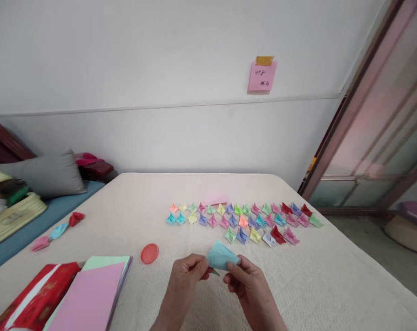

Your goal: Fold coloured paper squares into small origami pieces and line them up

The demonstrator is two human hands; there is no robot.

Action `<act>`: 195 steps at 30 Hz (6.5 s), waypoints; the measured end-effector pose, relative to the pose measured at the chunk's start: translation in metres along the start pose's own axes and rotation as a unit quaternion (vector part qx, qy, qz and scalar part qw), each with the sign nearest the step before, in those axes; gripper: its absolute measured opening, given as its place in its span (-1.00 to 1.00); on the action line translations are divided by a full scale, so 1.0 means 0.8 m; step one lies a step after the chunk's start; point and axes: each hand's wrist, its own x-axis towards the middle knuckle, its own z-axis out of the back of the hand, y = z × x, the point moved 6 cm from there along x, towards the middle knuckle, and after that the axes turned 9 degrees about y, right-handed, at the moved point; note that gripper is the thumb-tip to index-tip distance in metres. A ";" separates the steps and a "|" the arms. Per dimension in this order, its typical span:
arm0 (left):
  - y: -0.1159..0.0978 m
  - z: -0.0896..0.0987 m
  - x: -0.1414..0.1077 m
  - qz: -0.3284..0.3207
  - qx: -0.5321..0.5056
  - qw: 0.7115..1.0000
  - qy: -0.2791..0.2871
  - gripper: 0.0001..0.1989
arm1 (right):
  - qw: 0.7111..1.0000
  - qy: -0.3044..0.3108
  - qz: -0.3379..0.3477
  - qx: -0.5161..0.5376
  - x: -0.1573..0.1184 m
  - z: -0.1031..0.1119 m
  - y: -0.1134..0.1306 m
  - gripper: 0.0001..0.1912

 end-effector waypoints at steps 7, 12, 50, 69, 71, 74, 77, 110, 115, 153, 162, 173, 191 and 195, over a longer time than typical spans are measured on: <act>0.001 0.002 0.001 -0.018 0.017 0.999 -0.042 -0.76 | 0.999 -0.007 -0.002 -0.044 -0.001 -0.002 -0.001 -0.79; -0.001 0.010 0.000 -0.093 0.090 0.985 -0.115 -0.86 | 0.993 -0.021 0.045 -0.111 -0.005 -0.006 0.008 -0.78; 0.015 -0.016 0.006 -0.038 -0.078 0.996 -0.005 -0.58 | 0.997 0.012 0.030 -0.077 0.006 -0.005 -0.001 -0.54; 0.011 -0.005 0.004 0.021 0.050 0.998 -0.033 -0.89 | 0.837 -0.079 0.305 -0.447 -0.019 -0.008 0.032 -0.81; 0.010 -0.001 0.004 0.009 0.042 0.998 -0.041 -0.90 | 0.805 -0.074 0.340 -0.481 -0.022 -0.012 0.033 -0.84; 0.012 0.001 0.004 0.003 0.036 0.999 -0.037 -0.90 | 0.773 -0.071 0.353 -0.522 -0.026 -0.017 0.033 -0.84; 0.012 0.000 0.004 -0.002 0.030 0.999 -0.030 -0.90 | 0.752 -0.077 0.365 -0.544 -0.033 -0.021 0.037 -0.83; -0.019 -0.005 -0.003 -0.063 0.079 0.995 -0.012 -0.87 | 0.694 -0.055 0.406 -0.592 -0.045 -0.037 0.038 -0.87; -0.019 -0.004 -0.004 -0.074 0.091 0.993 -0.010 -0.85 | 0.695 -0.060 0.397 -0.596 -0.044 -0.035 0.037 -0.79; -0.018 0.000 -0.009 -0.041 0.078 0.993 0.073 -0.70 | 0.640 0.036 0.407 -0.651 -0.036 -0.044 0.018 -0.73; -0.030 -0.022 -0.020 -0.153 0.291 0.938 0.109 -0.61 | 0.634 0.055 0.413 -0.651 -0.041 -0.054 0.021 -0.77; -0.025 -0.026 -0.019 -0.169 0.381 0.902 0.113 -0.75 | 0.670 0.136 0.391 -0.617 -0.037 -0.064 0.008 -0.73; -0.006 0.003 0.002 -0.007 0.024 0.998 0.057 -0.89 | 0.888 0.049 0.211 -0.406 -0.014 -0.021 0.027 -0.80; 0.007 0.002 0.000 0.067 -0.047 0.996 0.018 -0.93 | 0.941 0.062 0.073 -0.323 -0.002 -0.017 0.011 -0.83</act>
